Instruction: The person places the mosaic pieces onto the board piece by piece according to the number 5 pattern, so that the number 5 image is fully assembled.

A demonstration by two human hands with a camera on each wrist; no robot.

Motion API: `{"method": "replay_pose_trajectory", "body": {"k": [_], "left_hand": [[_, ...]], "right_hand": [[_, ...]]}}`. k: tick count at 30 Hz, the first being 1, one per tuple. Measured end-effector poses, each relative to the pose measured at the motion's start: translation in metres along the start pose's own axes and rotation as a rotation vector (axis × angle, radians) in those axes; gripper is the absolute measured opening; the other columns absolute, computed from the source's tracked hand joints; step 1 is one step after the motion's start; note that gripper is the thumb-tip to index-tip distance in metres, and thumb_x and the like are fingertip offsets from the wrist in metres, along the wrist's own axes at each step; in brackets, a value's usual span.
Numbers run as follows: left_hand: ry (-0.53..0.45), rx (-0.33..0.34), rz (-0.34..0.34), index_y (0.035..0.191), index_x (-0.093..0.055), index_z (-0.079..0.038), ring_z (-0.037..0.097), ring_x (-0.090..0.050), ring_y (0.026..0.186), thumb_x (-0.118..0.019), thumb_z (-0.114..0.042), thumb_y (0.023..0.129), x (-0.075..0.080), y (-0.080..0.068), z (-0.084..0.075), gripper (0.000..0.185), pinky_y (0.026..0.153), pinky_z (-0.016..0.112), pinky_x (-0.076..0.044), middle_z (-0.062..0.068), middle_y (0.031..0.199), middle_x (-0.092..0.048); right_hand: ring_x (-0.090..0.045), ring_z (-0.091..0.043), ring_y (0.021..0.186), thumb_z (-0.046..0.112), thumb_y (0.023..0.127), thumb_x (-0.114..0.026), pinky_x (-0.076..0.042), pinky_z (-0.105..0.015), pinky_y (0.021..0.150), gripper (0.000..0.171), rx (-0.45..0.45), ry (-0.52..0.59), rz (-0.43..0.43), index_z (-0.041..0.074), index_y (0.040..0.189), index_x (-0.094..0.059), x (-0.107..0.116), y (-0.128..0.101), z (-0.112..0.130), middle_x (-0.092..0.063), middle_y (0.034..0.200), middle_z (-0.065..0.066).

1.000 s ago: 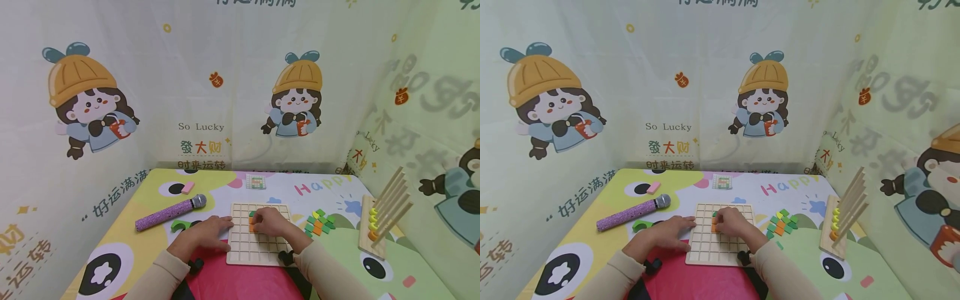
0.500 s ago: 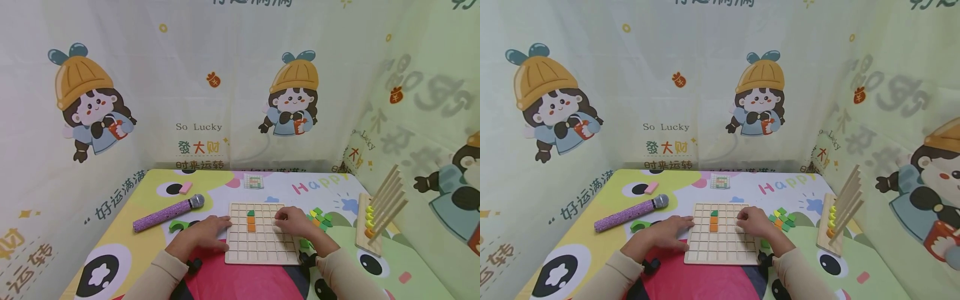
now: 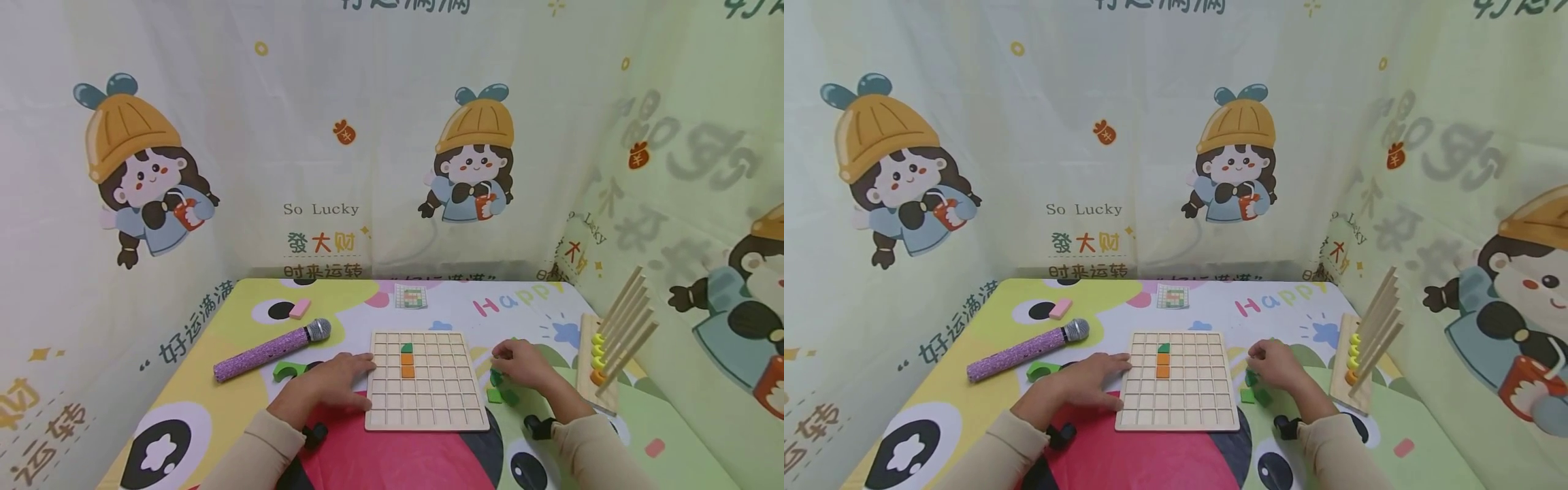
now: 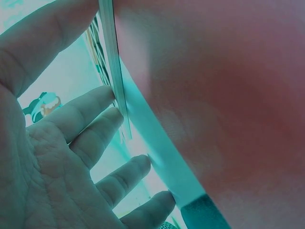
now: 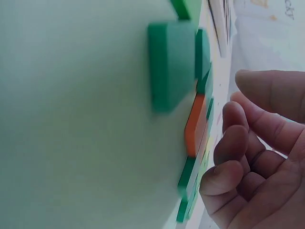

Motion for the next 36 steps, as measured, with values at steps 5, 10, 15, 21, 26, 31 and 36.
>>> {"method": "replay_pose_trajectory", "body": {"k": [5, 10, 15, 21, 26, 31, 36], "left_hand": [[-0.005, 0.007, 0.007, 0.148, -0.058, -0.015, 0.036, -0.042, 0.147, -0.083, -0.041, 0.083, 0.000, 0.000, -0.001, 0.075, 0.116, 0.054, -0.042, 0.006, 0.162, -0.046], [-0.012, 0.018, 0.008, 0.148, -0.057, -0.015, 0.038, -0.041, 0.148, -0.083, -0.041, 0.083, 0.002, 0.000, -0.002, 0.075, 0.117, 0.055, -0.041, 0.006, 0.162, -0.046], [-0.018, 0.014, 0.010, 0.149, -0.057, -0.015, 0.037, -0.042, 0.147, -0.083, -0.041, 0.083, 0.002, -0.001, -0.002, 0.075, 0.116, 0.055, -0.042, 0.005, 0.162, -0.046], [-0.021, 0.007, 0.004, 0.148, -0.058, -0.015, 0.035, -0.044, 0.145, -0.083, -0.040, 0.083, 0.001, -0.001, -0.002, 0.074, 0.114, 0.053, -0.044, 0.005, 0.161, -0.047], [-0.017, 0.003, 0.001, 0.148, -0.058, -0.014, 0.035, -0.045, 0.145, -0.083, -0.040, 0.083, 0.002, -0.002, -0.003, 0.074, 0.114, 0.053, -0.044, 0.006, 0.161, -0.047], [-0.012, 0.007, -0.002, 0.148, -0.058, -0.015, 0.035, -0.044, 0.145, -0.083, -0.041, 0.083, 0.000, -0.001, -0.002, 0.075, 0.115, 0.053, -0.044, 0.005, 0.161, -0.047], [-0.009, 0.004, -0.005, 0.148, -0.058, -0.015, 0.036, -0.044, 0.146, -0.082, -0.041, 0.083, 0.000, -0.001, -0.001, 0.075, 0.115, 0.053, -0.043, 0.006, 0.161, -0.047]], "right_hand": [[-0.063, -0.021, 0.085, 0.012, 0.090, -0.071, -0.054, -0.037, 0.074, 0.025, -0.026, -0.083, -0.026, -0.002, 0.110, -0.074, 0.009, 0.000, -0.015, -0.073, 0.097, -0.010], [-0.059, -0.019, 0.079, 0.012, 0.091, -0.074, -0.051, -0.034, 0.069, 0.019, -0.028, -0.125, -0.042, -0.001, 0.104, -0.075, 0.014, 0.000, -0.024, -0.070, 0.089, -0.007], [-0.055, -0.020, 0.076, 0.013, 0.092, -0.074, -0.047, -0.033, 0.066, 0.020, -0.076, -0.115, -0.024, -0.003, 0.105, -0.073, 0.015, -0.001, -0.028, -0.067, 0.087, -0.007], [-0.058, -0.021, 0.078, 0.015, 0.092, -0.072, -0.049, -0.033, 0.067, 0.022, -0.124, -0.134, -0.016, -0.003, 0.105, -0.072, 0.016, 0.002, -0.030, -0.070, 0.089, -0.009], [-0.059, -0.020, 0.075, 0.016, 0.093, -0.073, -0.050, -0.035, 0.066, 0.022, -0.121, -0.169, -0.023, -0.003, 0.102, -0.073, 0.016, 0.005, -0.029, -0.071, 0.087, -0.008], [-0.058, -0.021, 0.075, 0.017, 0.093, -0.073, -0.050, -0.035, 0.066, 0.022, -0.153, -0.195, -0.012, -0.004, 0.100, -0.073, 0.016, 0.006, -0.029, -0.070, 0.087, -0.008], [-0.058, -0.023, 0.078, 0.017, 0.092, -0.073, -0.050, -0.036, 0.069, 0.020, -0.179, -0.209, -0.017, -0.002, 0.098, -0.070, 0.016, 0.007, -0.028, -0.068, 0.086, -0.009]]}}
Point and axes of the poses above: each hand's wrist, its own y-axis towards the middle knuckle, its own x-axis out of the back of the hand, z = x × y, the point moved 7 cm from there along y, towards the middle knuckle
